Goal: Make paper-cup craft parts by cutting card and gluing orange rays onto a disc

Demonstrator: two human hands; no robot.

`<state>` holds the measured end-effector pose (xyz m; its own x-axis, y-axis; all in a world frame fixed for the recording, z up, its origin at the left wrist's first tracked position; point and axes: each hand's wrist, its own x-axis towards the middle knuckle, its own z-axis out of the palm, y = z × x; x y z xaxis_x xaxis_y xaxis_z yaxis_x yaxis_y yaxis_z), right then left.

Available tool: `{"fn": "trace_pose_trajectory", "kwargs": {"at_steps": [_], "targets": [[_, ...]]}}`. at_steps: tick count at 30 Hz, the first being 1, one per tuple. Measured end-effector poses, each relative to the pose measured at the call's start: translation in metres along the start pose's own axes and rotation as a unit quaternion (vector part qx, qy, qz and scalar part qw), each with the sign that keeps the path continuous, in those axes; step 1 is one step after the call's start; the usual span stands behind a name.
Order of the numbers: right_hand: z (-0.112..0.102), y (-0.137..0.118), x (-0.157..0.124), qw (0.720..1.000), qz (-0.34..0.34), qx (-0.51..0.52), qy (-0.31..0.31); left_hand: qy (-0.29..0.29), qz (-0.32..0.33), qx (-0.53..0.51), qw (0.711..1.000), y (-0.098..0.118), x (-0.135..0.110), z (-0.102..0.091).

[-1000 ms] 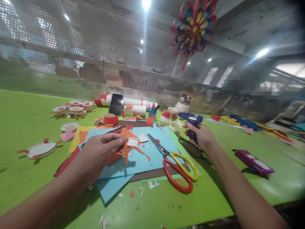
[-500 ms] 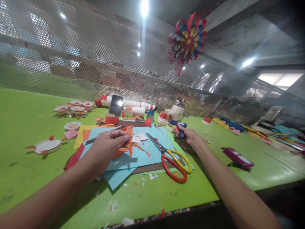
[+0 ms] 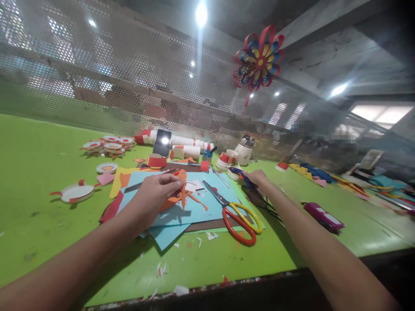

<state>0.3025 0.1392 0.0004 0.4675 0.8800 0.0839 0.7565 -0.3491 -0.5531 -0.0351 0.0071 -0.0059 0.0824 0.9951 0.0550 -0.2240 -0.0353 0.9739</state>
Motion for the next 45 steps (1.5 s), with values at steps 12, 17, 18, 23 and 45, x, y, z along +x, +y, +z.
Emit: {"fn": "trace_pose_trajectory", "kwargs": {"at_steps": [12,17,18,23,45], "targets": [[-0.002,-0.062,-0.115,0.933,-0.214,0.212,-0.198,-0.034,0.014,-0.003,0.999,-0.002,-0.002,0.004],[0.017,-0.073,-0.151,0.845,-0.237,0.308,-0.368,-0.037,0.011,-0.001,0.999,-0.003,-0.002,0.004],[0.02,-0.071,-0.154,0.831,-0.234,0.32,-0.391,-0.039,0.01,0.002,0.999,-0.003,-0.003,0.004],[0.023,-0.06,-0.159,0.775,-0.224,0.391,-0.442,-0.049,0.005,0.009,0.999,-0.003,-0.004,0.005],[0.016,-0.064,-0.167,0.776,-0.205,0.481,-0.354,-0.104,-0.007,0.105,0.989,-0.01,-0.009,0.013]]}}
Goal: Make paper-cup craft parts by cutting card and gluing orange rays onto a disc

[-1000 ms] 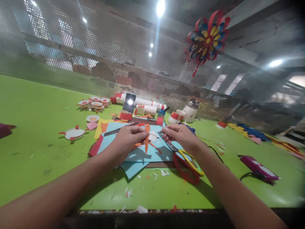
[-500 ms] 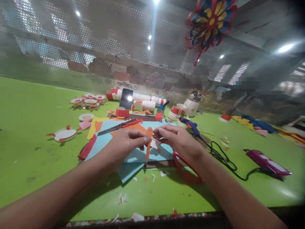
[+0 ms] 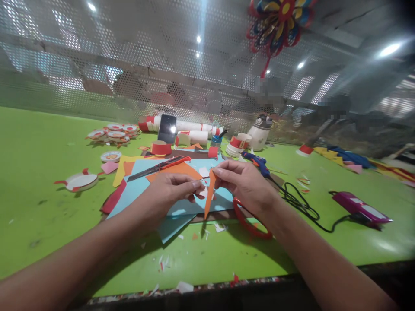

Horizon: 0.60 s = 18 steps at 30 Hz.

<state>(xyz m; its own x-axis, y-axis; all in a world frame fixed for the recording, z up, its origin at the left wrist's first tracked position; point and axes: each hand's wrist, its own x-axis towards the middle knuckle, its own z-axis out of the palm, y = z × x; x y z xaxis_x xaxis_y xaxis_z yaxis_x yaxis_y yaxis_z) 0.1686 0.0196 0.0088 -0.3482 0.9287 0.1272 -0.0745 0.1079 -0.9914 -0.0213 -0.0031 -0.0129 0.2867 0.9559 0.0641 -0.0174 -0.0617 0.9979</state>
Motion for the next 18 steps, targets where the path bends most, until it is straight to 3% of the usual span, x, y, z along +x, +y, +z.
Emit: {"fn": "trace_pose_trajectory", "kwargs": {"at_steps": [18], "targets": [[-0.0018,0.0089,0.0024,0.999,-0.024,-0.009,0.034,0.049,-0.025,-0.013,0.998,0.0015,-0.0027,0.0053]]}}
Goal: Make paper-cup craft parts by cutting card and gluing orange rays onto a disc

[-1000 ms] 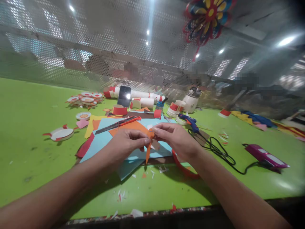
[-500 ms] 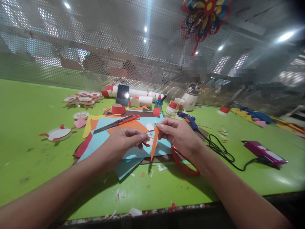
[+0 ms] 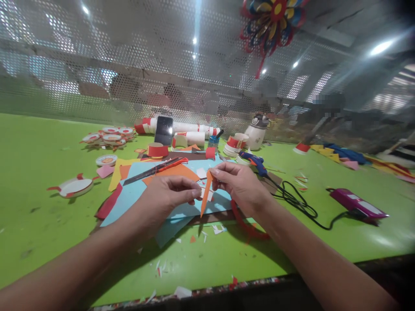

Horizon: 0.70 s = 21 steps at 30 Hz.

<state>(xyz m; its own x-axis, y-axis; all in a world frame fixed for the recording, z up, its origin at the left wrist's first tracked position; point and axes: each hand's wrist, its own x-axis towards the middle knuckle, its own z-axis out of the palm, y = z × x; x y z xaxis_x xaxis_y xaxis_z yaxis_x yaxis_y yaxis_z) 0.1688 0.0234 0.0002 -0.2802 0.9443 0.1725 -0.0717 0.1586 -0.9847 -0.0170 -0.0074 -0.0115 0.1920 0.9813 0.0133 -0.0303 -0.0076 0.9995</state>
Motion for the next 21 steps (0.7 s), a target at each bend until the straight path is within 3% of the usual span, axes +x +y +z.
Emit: {"fn": "trace_pose_trajectory", "kwargs": {"at_steps": [21], "targets": [[0.011,-0.007,-0.008,0.99,-0.048,-0.106,0.075,0.028,0.005,-0.019,0.999,-0.004,0.001,0.006]]}}
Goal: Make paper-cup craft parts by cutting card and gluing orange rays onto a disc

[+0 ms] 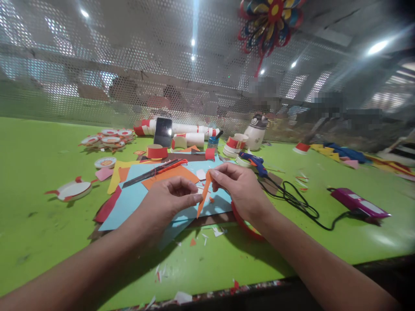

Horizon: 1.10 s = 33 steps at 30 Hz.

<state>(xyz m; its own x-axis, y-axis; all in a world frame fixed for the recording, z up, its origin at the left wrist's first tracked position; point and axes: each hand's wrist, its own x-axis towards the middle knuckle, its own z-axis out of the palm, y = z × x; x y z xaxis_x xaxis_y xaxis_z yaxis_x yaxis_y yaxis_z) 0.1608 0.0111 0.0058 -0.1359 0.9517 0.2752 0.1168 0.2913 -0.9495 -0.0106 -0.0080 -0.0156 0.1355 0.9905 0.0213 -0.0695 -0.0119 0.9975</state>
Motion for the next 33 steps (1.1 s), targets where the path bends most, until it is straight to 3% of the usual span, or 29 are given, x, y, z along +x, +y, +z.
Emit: {"fn": "trace_pose_trajectory", "kwargs": {"at_steps": [10,33], "targets": [[0.0035,-0.0017,-0.0059,0.998,-0.034,-0.044,0.015,-0.004,-0.002,-0.009,1.0,-0.0008,0.0009,-0.0001],[0.0044,-0.0003,-0.0057,0.999,-0.032,-0.036,0.016,-0.02,-0.001,0.003,1.0,-0.0052,-0.0002,-0.0034]]}}
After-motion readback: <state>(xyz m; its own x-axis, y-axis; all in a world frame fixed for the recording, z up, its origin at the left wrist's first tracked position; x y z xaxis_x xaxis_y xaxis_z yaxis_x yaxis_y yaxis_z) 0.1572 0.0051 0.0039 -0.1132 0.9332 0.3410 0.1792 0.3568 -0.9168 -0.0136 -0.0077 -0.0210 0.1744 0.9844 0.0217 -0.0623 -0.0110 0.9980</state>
